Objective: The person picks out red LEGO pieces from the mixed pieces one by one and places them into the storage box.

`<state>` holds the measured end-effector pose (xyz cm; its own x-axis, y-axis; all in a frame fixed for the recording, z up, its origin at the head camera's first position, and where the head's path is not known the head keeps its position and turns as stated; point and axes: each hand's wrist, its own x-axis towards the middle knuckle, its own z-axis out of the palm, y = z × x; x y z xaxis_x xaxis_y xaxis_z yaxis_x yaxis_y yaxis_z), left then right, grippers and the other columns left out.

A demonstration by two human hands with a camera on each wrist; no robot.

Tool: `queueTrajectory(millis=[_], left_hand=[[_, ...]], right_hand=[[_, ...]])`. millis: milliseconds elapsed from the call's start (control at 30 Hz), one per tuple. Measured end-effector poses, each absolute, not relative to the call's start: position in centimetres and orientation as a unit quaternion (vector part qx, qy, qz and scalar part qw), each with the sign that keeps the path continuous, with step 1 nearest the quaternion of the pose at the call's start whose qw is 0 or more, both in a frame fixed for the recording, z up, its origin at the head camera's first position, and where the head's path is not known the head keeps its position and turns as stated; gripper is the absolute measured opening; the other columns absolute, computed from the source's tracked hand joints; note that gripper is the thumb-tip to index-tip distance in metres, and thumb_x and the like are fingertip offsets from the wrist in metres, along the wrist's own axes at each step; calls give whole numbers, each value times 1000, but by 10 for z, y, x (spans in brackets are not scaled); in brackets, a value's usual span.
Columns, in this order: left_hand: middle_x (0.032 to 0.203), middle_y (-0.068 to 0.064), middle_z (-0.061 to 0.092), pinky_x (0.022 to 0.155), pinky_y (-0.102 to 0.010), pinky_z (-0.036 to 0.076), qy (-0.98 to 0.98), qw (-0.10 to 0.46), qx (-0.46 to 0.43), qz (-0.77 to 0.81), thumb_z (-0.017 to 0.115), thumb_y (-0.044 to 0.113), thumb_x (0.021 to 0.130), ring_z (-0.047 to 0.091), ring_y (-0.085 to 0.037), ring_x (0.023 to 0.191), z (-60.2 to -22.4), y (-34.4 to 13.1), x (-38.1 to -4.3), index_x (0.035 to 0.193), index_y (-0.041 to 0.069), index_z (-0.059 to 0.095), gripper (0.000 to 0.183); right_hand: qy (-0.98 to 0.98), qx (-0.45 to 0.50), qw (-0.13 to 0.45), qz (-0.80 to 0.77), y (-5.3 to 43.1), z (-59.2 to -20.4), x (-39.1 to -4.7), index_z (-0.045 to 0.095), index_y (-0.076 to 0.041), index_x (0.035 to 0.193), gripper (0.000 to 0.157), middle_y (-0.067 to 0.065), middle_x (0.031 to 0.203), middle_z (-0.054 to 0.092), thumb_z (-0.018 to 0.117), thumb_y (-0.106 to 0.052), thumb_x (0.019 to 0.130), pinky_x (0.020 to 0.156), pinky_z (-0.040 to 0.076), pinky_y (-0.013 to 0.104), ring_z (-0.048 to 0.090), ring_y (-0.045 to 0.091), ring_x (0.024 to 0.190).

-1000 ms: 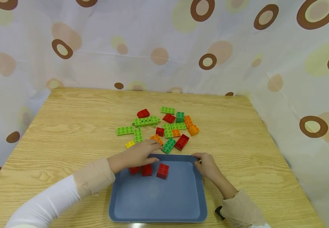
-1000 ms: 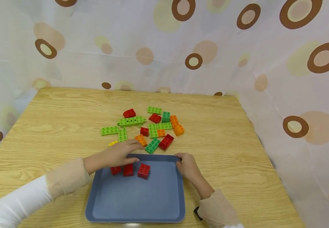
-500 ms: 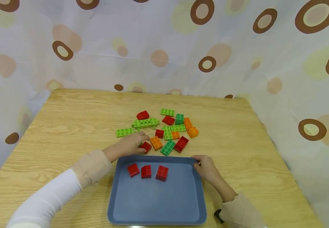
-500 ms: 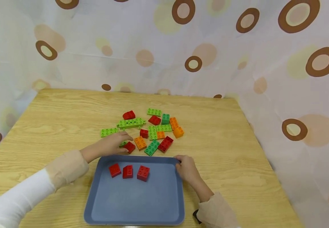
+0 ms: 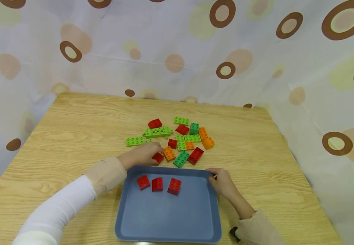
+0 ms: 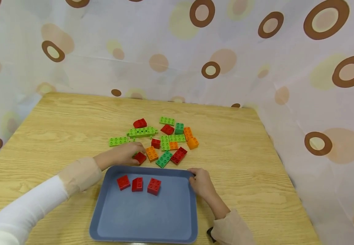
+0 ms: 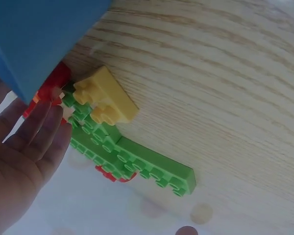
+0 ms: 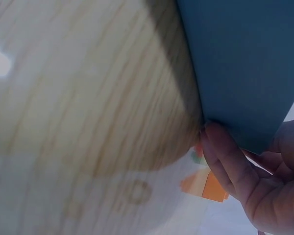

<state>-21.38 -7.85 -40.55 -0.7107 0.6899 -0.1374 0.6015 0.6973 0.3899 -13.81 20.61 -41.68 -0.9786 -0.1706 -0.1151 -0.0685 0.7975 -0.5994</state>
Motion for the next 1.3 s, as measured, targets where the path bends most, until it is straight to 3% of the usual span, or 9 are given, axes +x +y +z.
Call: queueTrajectory(millis=[200, 633, 967, 1300], left_hand=[[103, -12, 62, 78, -30, 51, 910, 132, 366, 144, 69, 4, 79, 55, -18, 84, -412, -79, -216, 112, 1, 64, 34], [97, -10, 60, 74, -27, 50, 910, 124, 363, 159, 67, 3, 81, 53, -16, 81, -411, -79, -215, 109, 1, 64, 29], [117, -15, 59, 88, -34, 50, 914, 111, 345, 183, 67, 7, 83, 57, -24, 102, -401, -80, -215, 117, 0, 61, 35], [115, -12, 61, 92, -35, 49, 910, 80, 359, 193, 70, 10, 81, 58, -25, 107, -378, -84, -206, 116, 1, 62, 37]], right_hand=[[945, -50, 87, -312, 207, -419, -139, 62, 10, 111, 31, 22, 94, 66, 52, 8, 82, 47, 41, 21, 52, 14, 61], [943, -56, 80, -318, 207, -419, -138, 63, 10, 109, 30, 24, 93, 66, 52, 9, 81, 47, 41, 21, 50, 13, 57], [943, -54, 83, -319, 208, -420, -139, 62, 10, 110, 31, 23, 94, 66, 52, 8, 82, 47, 42, 21, 52, 14, 59], [943, -55, 86, -318, 209, -421, -140, 62, 11, 111, 30, 22, 93, 66, 52, 7, 83, 49, 44, 22, 55, 16, 63]])
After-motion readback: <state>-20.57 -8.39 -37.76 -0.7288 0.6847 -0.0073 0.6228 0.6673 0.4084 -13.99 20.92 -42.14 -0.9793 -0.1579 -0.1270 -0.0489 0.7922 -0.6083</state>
